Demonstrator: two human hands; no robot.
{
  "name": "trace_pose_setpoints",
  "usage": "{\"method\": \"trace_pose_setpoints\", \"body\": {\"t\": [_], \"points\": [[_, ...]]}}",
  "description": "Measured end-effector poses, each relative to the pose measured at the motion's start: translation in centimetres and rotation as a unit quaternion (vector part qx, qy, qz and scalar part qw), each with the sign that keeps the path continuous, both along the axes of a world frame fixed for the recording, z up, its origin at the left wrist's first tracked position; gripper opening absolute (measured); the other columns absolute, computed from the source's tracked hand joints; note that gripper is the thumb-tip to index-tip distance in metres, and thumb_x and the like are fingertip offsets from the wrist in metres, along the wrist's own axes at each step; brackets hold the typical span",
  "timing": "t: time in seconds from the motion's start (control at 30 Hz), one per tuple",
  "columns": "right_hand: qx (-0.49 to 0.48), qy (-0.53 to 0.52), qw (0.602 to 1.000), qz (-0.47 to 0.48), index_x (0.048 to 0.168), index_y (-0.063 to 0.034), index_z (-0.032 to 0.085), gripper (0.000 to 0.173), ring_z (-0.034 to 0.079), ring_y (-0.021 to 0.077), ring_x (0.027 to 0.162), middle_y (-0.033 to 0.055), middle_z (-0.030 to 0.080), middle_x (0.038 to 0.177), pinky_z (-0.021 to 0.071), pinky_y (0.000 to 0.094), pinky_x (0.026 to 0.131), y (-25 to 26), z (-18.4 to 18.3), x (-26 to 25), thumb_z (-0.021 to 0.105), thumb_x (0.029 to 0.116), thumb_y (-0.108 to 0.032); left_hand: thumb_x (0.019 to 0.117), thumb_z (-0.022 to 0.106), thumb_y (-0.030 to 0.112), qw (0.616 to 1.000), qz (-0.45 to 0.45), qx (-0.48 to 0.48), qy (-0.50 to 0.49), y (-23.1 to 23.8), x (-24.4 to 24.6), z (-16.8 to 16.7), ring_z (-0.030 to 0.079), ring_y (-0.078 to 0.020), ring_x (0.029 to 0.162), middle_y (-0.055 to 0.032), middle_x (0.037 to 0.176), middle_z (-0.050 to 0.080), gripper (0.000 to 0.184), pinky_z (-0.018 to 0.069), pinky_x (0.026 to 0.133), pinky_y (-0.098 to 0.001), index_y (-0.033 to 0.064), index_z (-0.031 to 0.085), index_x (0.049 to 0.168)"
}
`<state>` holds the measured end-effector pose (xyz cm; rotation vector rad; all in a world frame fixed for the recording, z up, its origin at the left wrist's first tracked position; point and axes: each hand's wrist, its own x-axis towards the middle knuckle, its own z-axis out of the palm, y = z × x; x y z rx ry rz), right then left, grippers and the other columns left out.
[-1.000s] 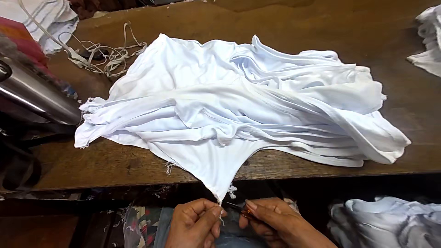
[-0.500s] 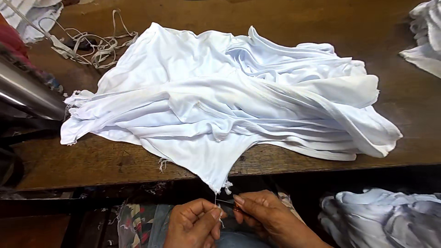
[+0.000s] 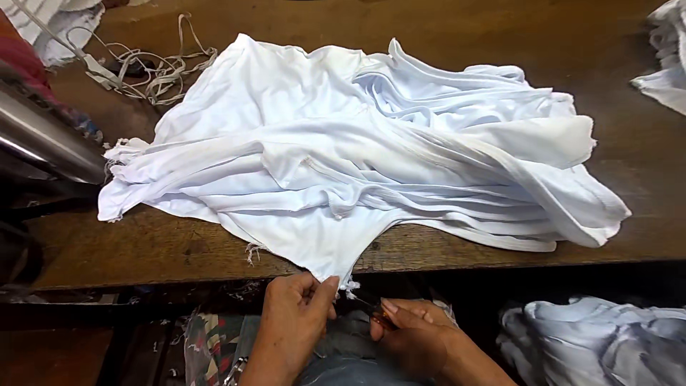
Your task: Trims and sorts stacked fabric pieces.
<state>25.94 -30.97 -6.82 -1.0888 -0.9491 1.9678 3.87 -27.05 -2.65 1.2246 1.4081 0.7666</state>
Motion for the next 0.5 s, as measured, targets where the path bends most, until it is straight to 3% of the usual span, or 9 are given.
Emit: {"method": "trace_pose_setpoints", "body": {"t": [0.13, 0.27, 0.5], "points": [[0.003, 0.005, 1.0, 0.004, 0.094, -0.0105, 0.071, 0.04, 0.034, -0.001, 0.044, -0.0107, 0.041, 0.057, 0.0274, 0.0168, 0.041, 0.1, 0.1, 0.1, 0.04, 0.1084, -0.032, 0.1046, 0.054, 0.015, 0.998, -0.048, -0.028, -0.037, -0.6, -1.1, 0.3, 0.061, -0.0098, 0.048, -0.0005, 0.068, 0.067, 0.026, 0.0578, 0.048, -0.0257, 0.0061, 0.068, 0.085], [-0.028, 0.033, 0.999, 0.034, 0.095, -0.0103, 0.07, 0.041, 0.034, -0.0014, 0.044, -0.0106, 0.041, 0.057, 0.0266, 0.0163, 0.041, 0.4, 0.5, -0.7, 0.038, 0.109, -0.03, 0.1035, 0.055, 0.012, 0.998, -0.052, -0.002, -0.044, -1.8, -2.0, 0.4, 0.06, -0.0077, 0.049, 0.0027, 0.068, 0.065, 0.021, 0.0572, 0.045, -0.0253, 0.0045, 0.072, 0.094], [-0.062, 0.067, 0.994, 0.056, 0.095, -0.0096, 0.07, 0.043, 0.035, -0.0014, 0.043, -0.0098, 0.042, 0.056, 0.0271, 0.016, 0.04, 0.6, 0.4, -2.3, 0.037, 0.1091, -0.032, 0.1021, 0.056, 0.007, 0.994, -0.031, 0.045, -0.091, -3.0, -2.3, -0.1, 0.06, -0.0074, 0.049, 0.0013, 0.069, 0.065, 0.019, 0.0567, 0.044, -0.0248, 0.0021, 0.072, 0.094]]}}
